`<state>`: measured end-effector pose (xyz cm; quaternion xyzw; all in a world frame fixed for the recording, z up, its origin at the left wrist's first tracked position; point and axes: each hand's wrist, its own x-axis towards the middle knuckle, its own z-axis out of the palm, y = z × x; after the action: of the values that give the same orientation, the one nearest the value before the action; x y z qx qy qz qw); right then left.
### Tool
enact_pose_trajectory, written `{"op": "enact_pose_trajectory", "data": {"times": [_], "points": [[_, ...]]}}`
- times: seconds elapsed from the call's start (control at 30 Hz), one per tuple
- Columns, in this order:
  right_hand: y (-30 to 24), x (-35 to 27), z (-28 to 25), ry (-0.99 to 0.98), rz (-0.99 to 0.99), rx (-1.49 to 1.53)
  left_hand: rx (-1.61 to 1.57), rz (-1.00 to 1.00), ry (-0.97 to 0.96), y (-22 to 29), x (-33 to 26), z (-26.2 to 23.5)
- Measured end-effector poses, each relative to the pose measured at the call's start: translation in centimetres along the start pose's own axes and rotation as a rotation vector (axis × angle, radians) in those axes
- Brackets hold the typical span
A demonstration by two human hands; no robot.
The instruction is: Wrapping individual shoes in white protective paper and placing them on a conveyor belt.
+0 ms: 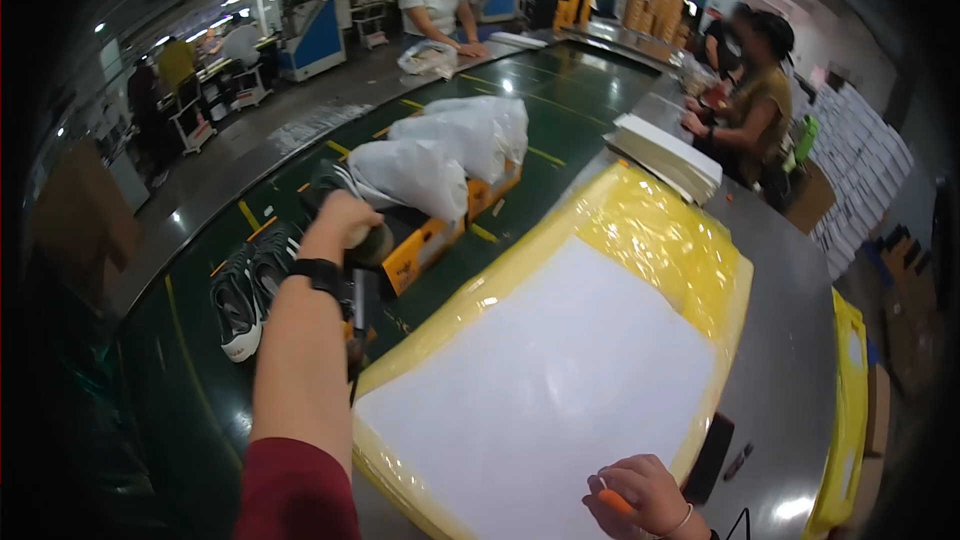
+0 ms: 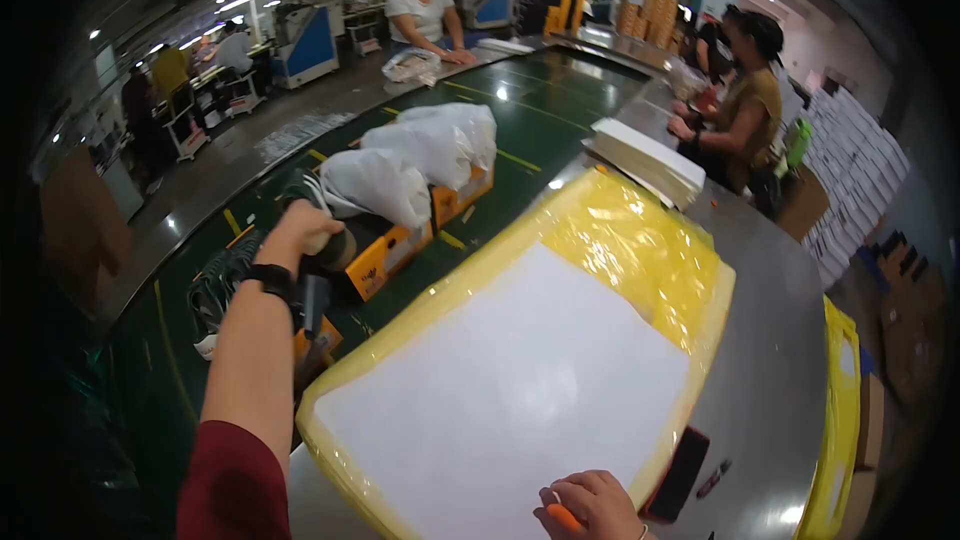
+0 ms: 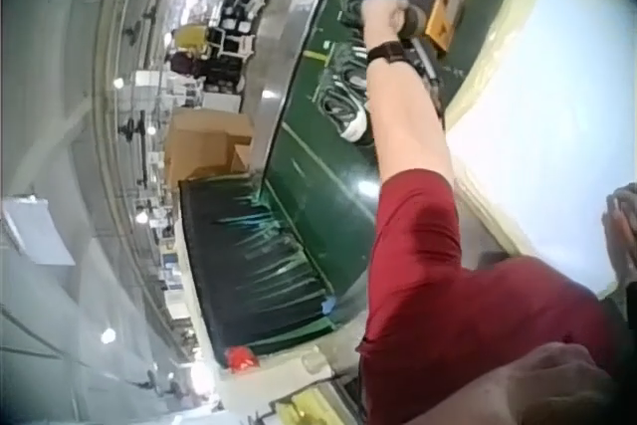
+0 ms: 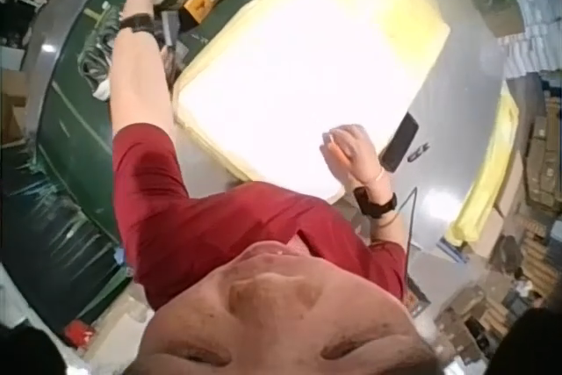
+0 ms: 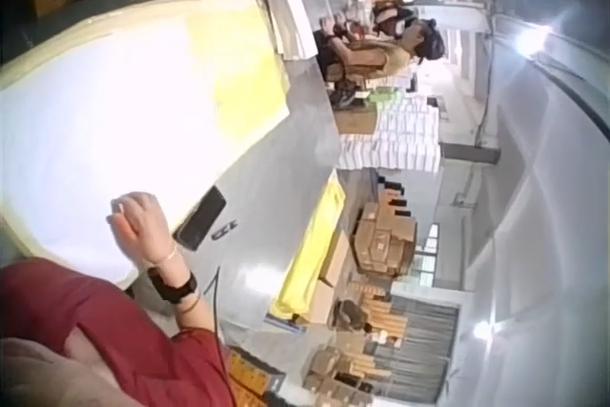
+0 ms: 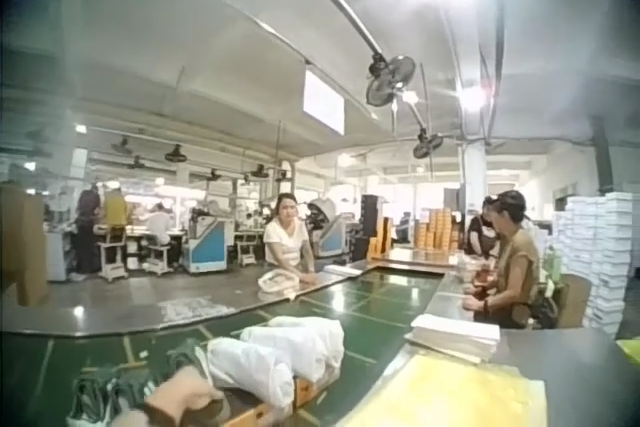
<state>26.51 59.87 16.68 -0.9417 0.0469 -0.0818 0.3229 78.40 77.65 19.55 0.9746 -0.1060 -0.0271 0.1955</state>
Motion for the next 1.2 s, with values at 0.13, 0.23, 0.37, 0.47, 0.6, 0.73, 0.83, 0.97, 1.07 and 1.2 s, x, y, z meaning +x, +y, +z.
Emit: {"op": "enact_pose_trajectory", "data": {"times": [0.13,0.23,0.37,0.47,0.6,0.73,0.83,0.97,1.07,1.2], "points": [[0.6,-4.8,2.4,-0.087,-0.004,-0.01,-0.61,-0.168,-0.002,-5.1,-0.7,-1.2],[0.2,-5.9,3.2,-0.09,-0.018,-0.022,-1.063,0.202,-0.088,-9.1,-2.2,-5.6],[1.0,-5.8,3.2,0.013,0.036,0.009,-0.766,0.54,-0.197,-1.3,-13.4,-6.0],[1.2,-5.6,3.5,0.028,0.008,-0.008,-0.541,0.672,-0.181,2.8,-17.5,-4.1],[0.6,-5.5,3.5,0.089,-0.079,-0.067,-0.134,1.304,0.008,10.4,-19.8,1.0],[0.1,-3.9,1.9,0.149,-0.178,-0.115,0.162,1.451,-0.156,15.7,-21.0,6.1],[0.0,0.6,-2.2,0.193,-0.292,-0.099,0.182,1.409,-0.162,15.9,-20.2,6.0],[3.5,11.5,-8.9,0.439,-0.38,-0.081,-0.235,1.163,0.086,15.9,-21.9,-1.6],[6.2,18.3,-14.9,0.504,-0.144,-0.15,-0.552,1.146,0.141,15.9,-25.4,-4.3],[9.3,22.0,-16.7,0.669,-0.004,-0.211,-0.02,1.508,-0.144,19.2,-29.3,3.1]]}}
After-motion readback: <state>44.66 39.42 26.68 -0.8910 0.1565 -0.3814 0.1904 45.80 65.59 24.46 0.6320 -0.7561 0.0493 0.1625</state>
